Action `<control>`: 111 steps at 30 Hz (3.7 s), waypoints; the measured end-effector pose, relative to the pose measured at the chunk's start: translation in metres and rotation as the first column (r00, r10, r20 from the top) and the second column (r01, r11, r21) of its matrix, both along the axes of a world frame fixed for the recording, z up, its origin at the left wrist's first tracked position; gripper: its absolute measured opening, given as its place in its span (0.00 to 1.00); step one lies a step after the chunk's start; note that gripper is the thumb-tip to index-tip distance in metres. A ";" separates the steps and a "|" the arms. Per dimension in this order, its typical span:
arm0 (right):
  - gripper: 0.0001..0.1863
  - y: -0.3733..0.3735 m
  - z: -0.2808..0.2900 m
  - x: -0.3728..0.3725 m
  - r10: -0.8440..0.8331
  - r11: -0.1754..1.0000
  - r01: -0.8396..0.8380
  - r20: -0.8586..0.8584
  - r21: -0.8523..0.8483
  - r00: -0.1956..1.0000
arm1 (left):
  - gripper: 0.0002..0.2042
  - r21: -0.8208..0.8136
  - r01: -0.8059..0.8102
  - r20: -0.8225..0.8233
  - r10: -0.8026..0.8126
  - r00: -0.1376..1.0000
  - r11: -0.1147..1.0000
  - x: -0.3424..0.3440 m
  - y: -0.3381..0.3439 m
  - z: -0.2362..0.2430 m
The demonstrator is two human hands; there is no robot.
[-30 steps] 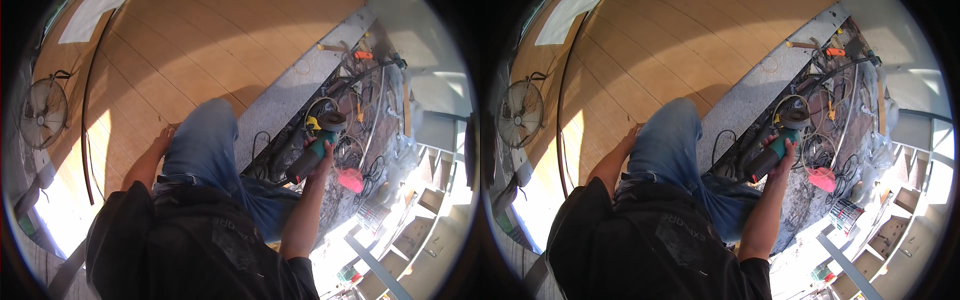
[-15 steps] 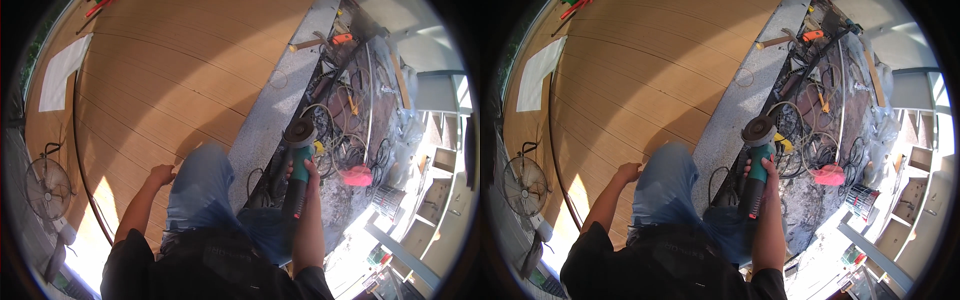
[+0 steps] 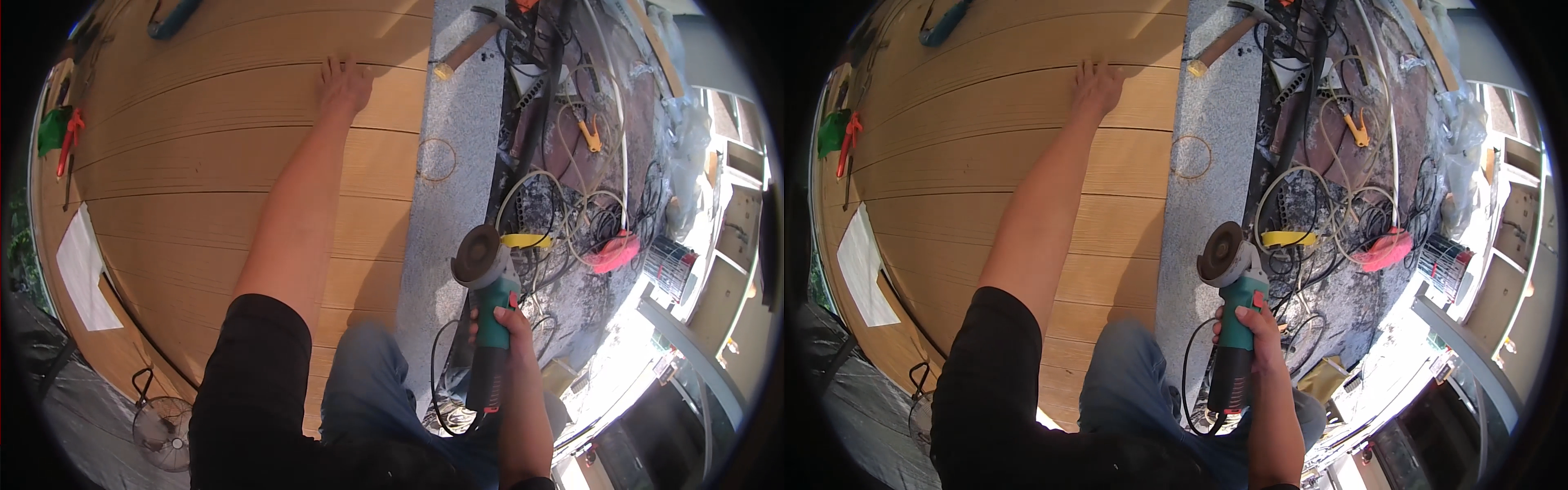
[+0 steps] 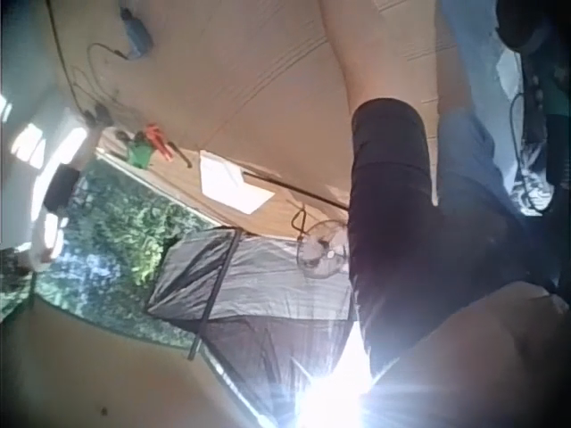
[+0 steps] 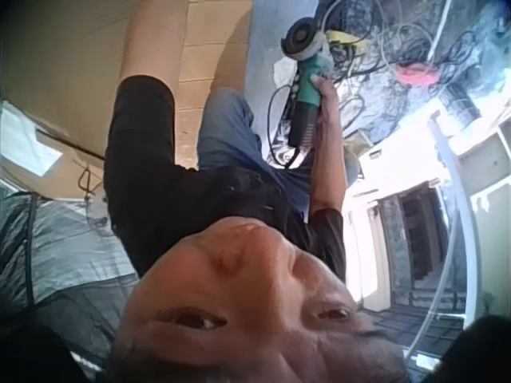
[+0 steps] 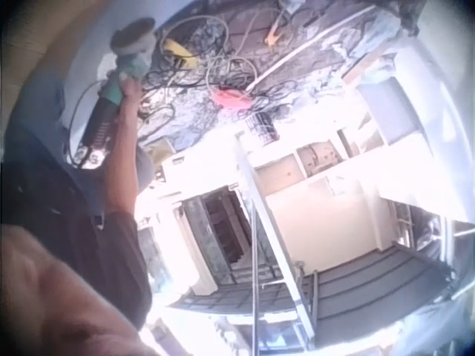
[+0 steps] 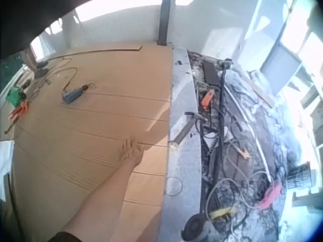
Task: The person trims the edges of decking boards using an angle grinder while holding the boards by hand, then sets the angle grinder down.
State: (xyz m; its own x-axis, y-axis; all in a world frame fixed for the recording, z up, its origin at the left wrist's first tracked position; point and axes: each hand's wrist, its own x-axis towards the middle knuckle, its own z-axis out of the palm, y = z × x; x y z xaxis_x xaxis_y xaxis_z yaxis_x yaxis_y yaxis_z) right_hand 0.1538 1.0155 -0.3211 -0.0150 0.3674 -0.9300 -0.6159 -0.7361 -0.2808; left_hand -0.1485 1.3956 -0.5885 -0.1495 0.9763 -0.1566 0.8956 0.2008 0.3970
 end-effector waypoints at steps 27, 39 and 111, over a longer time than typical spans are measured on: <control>0.36 0.420 -0.201 0.056 0.120 0.921 -0.241 0.367 0.305 0.922 | 0.34 0.091 0.044 -0.253 -0.020 0.967 0.995 0.040 0.015 -0.042; 0.25 0.463 -0.181 0.066 0.231 0.972 -0.235 -0.301 0.023 0.925 | 0.34 0.016 0.038 -0.264 -0.032 0.964 0.999 0.041 0.019 -0.033; 0.25 0.542 -0.173 0.046 0.480 0.817 -0.555 -0.344 -0.160 0.807 | 0.36 -0.017 0.036 -0.291 -0.040 0.956 0.999 0.035 0.020 -0.032</control>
State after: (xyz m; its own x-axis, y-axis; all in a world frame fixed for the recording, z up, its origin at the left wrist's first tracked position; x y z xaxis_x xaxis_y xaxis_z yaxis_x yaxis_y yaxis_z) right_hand 0.1996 1.5576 -0.4942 -0.4057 -0.0047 -0.9140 -0.1459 -0.9868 0.0699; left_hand -0.1135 1.4156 -0.6209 -0.1530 0.9806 -0.1225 0.9791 0.1673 0.1160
